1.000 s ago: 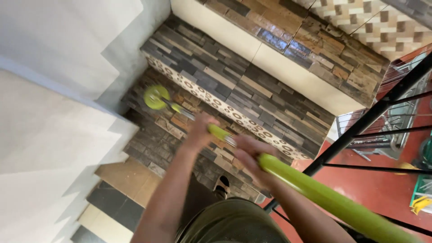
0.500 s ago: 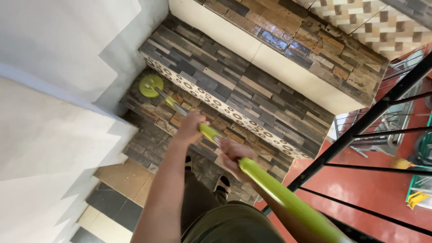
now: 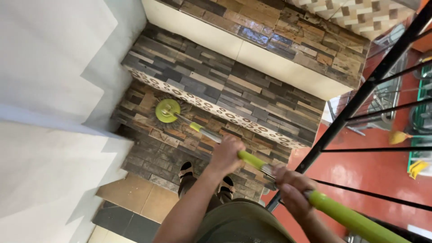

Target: Mopping the tiled steps of a staircase.

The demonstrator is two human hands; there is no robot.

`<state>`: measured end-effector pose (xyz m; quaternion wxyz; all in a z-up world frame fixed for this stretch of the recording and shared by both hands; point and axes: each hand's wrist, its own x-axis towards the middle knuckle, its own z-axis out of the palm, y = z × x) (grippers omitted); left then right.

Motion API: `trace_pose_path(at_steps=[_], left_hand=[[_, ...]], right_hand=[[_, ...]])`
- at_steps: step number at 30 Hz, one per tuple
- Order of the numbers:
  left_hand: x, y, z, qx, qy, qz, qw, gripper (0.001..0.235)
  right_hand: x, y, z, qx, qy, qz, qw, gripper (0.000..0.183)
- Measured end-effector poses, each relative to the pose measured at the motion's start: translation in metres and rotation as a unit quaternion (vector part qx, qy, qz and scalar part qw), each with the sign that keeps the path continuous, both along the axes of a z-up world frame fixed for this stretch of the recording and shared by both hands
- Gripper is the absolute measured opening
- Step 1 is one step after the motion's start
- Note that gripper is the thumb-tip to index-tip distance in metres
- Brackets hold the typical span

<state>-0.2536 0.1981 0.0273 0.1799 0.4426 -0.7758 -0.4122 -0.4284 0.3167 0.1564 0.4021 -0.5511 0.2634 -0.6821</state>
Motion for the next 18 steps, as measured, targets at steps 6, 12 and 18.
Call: trace_pose_path(at_steps=[6,12,18], left_hand=[[0.078,-0.057,-0.068,-0.115,0.067,0.059,0.989,0.022],[0.153,-0.114,-0.028,-0.113,0.048,0.029,0.992,0.02],[0.202,-0.164,-0.048,0.09,-0.238,-0.003,0.967,0.029]], right_hand=[[0.06,-0.046,-0.034,0.068,0.112,-0.063,0.989,0.024],[0.134,-0.106,-0.029,0.075,0.091,-0.078,0.99,0.016],[0.186,-0.153,-0.033,0.11,0.1,-0.126,0.981,0.029]])
